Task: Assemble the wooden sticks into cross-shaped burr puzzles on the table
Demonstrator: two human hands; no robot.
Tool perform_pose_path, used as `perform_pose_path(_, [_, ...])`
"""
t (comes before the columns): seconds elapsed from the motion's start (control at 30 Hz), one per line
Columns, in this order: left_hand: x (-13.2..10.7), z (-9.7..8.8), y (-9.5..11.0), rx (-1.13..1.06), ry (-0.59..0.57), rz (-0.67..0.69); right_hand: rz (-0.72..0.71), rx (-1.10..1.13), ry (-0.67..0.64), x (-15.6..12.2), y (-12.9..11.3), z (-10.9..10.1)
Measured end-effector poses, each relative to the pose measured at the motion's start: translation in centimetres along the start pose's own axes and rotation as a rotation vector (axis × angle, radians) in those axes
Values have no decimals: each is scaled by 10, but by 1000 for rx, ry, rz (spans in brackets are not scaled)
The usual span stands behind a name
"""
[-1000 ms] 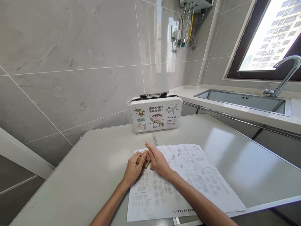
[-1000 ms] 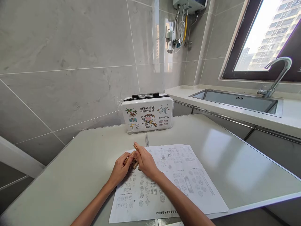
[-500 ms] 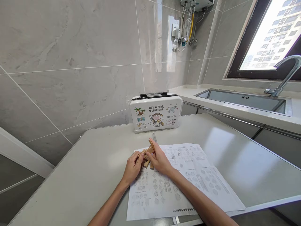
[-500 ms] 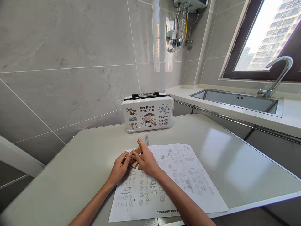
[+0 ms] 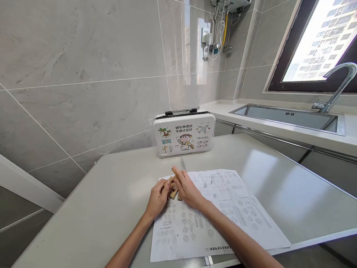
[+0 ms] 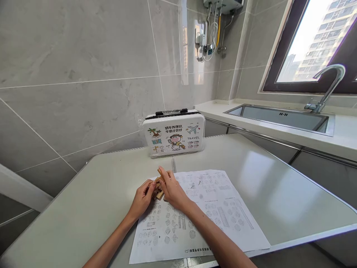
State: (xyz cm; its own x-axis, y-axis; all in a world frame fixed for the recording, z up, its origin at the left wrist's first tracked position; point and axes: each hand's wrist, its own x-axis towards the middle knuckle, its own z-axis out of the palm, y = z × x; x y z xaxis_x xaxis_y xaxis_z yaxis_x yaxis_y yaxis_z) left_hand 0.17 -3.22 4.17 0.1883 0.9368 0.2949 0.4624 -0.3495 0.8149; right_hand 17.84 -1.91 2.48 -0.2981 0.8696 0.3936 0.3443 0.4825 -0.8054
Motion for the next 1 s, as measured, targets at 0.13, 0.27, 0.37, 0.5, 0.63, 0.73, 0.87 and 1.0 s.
perform_pose_path(0.13, [0,2,2,26,55,1,-4,-80,33,0,-3,1])
perform_pose_path(0.27, [-1,3,3,48,43,8,33,-176,-34,-1,-4,4])
perform_pose_path(0.37, [-2,4,3,49,40,18,35,-195,-46,-1,-4,6])
perform_pose_path(0.5, [-2,4,5,52,33,21,13,-191,-36,-1,-4,7])
perform_pose_path(0.63, [-2,4,7,48,39,24,13,-181,-49,-2,-3,6])
perform_pose_path(0.73, [0,2,5,-8,67,-16,-5,-134,-48,-2,-2,4])
perform_pose_path(0.87, [4,-2,1,-285,85,-171,37,67,56,-1,3,6])
perform_pose_path(1.0, [5,-3,0,-475,37,-264,143,420,28,5,8,10])
